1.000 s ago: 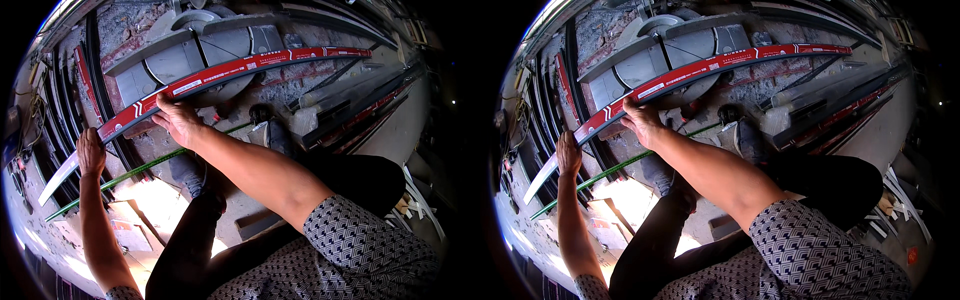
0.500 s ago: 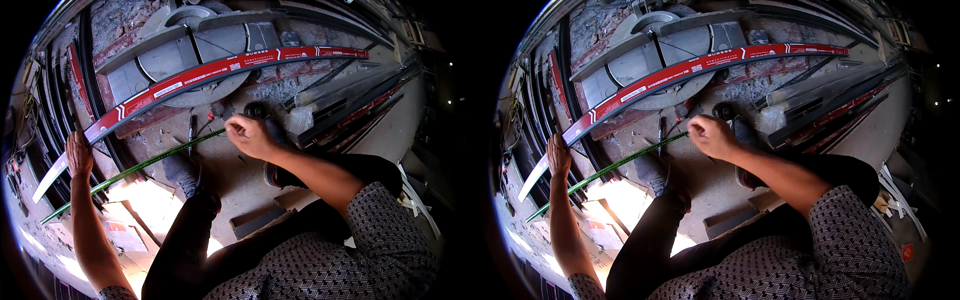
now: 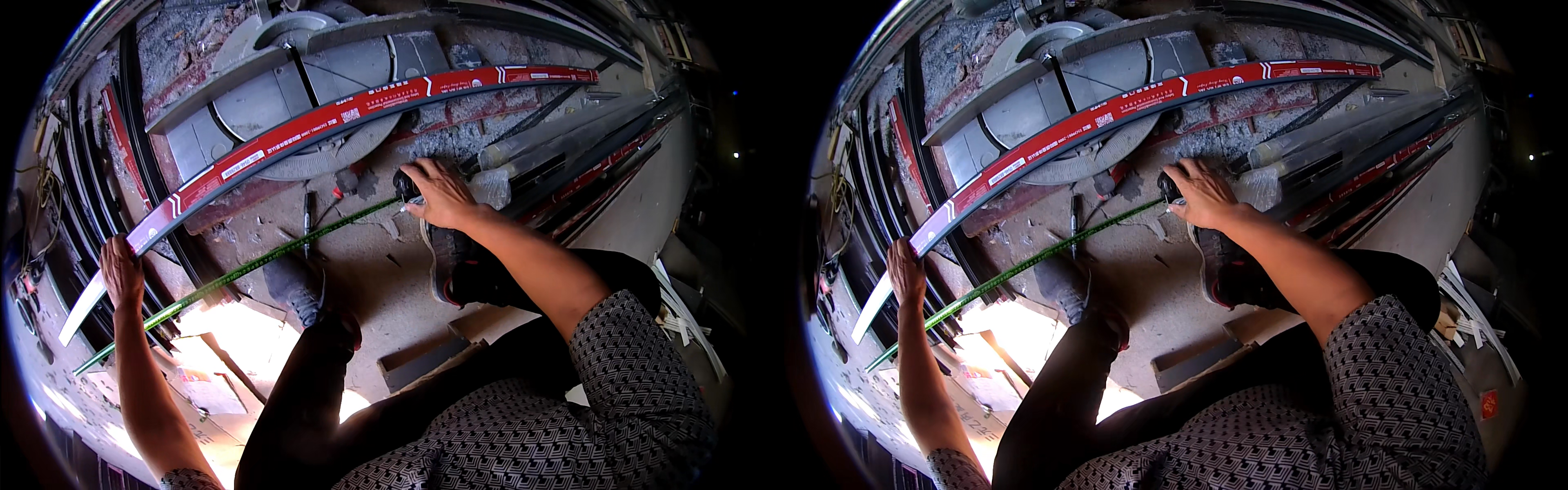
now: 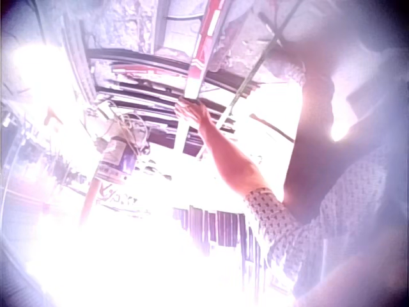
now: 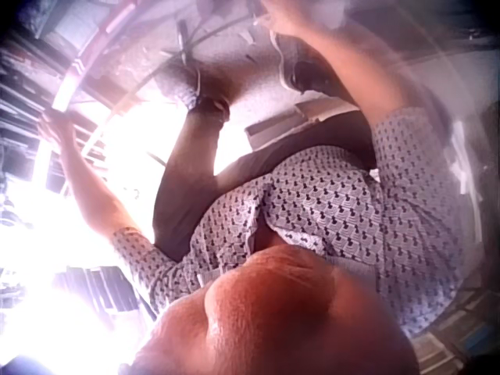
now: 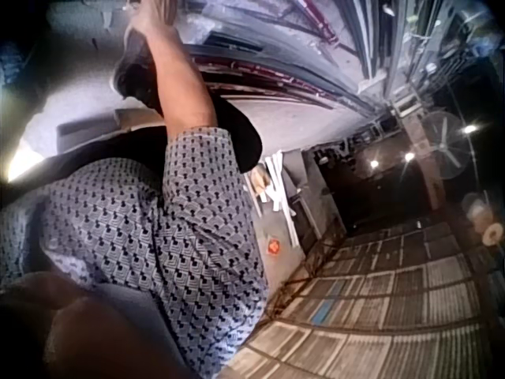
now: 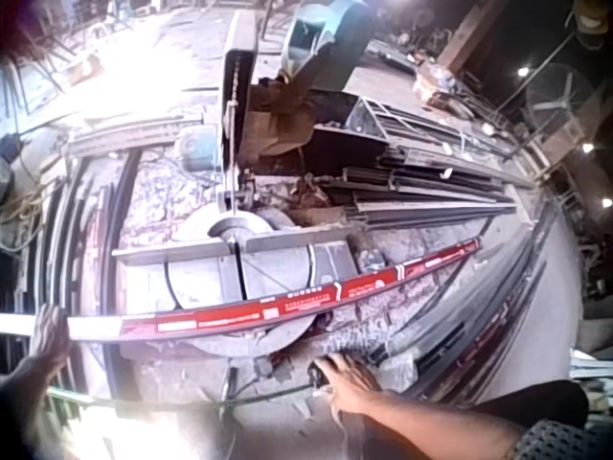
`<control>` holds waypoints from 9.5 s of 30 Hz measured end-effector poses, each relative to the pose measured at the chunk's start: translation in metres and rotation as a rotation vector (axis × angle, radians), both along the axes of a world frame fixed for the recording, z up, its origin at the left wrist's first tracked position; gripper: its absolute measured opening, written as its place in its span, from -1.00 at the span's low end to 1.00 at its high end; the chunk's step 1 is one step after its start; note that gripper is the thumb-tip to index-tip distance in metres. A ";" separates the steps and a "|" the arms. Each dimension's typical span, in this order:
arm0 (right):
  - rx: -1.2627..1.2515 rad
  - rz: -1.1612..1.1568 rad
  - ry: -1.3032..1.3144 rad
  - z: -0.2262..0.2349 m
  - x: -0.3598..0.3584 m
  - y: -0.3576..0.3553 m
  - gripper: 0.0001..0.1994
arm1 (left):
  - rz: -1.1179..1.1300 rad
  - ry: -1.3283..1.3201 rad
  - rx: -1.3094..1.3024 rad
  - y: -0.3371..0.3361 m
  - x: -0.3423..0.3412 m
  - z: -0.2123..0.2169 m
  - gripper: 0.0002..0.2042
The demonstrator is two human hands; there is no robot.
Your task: The person measures a long red and black profile with a tape measure and marks it with a marker. They then place the profile on a miter saw, align it, and cut it. The person repeats this process for another profile.
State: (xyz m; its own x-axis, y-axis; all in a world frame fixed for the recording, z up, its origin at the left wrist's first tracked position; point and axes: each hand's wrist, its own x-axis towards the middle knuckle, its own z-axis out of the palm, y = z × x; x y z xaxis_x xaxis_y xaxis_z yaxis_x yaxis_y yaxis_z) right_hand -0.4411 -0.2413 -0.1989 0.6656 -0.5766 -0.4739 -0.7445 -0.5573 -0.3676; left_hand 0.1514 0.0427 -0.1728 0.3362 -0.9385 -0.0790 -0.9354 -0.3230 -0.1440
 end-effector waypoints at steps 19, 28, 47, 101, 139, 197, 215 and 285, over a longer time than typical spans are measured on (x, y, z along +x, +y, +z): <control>0.152 0.170 0.139 0.001 0.016 -0.025 -0.32 | 0.181 0.081 -0.006 -0.010 -0.032 0.024 -0.34; 0.098 0.207 -0.172 0.035 -0.017 -0.015 -0.53 | 0.147 0.153 -0.215 0.001 -0.102 0.046 -0.30; -0.091 0.349 -0.349 0.103 0.043 -0.059 -0.49 | -0.024 0.334 -0.208 -0.065 -0.140 0.082 -0.21; -0.131 0.181 -0.436 0.104 0.048 -0.082 -0.50 | 0.149 0.590 0.044 -0.058 -0.089 0.107 0.06; -0.077 0.180 -0.304 0.099 0.059 -0.153 -0.55 | 0.069 0.548 0.085 -0.086 -0.074 0.066 -0.53; -0.178 0.793 0.067 0.126 0.096 -0.174 -0.55 | 0.001 0.440 0.149 -0.074 -0.068 0.054 -0.49; -0.202 0.811 0.025 0.130 0.095 -0.177 -0.57 | -0.007 0.423 0.142 -0.074 -0.066 0.050 -0.49; -0.499 0.540 -0.271 0.090 0.049 -0.142 -0.60 | -0.001 0.403 0.193 -0.086 -0.072 0.057 -0.43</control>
State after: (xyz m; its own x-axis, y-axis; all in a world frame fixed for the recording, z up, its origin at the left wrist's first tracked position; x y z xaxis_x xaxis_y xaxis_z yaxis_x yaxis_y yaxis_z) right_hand -0.3925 -0.3837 -0.1091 0.9699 -0.2423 -0.0245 -0.2435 -0.9638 -0.1082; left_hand 0.0790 -0.0438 -0.1160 0.2415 -0.8942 -0.3769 -0.9296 -0.3246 0.1744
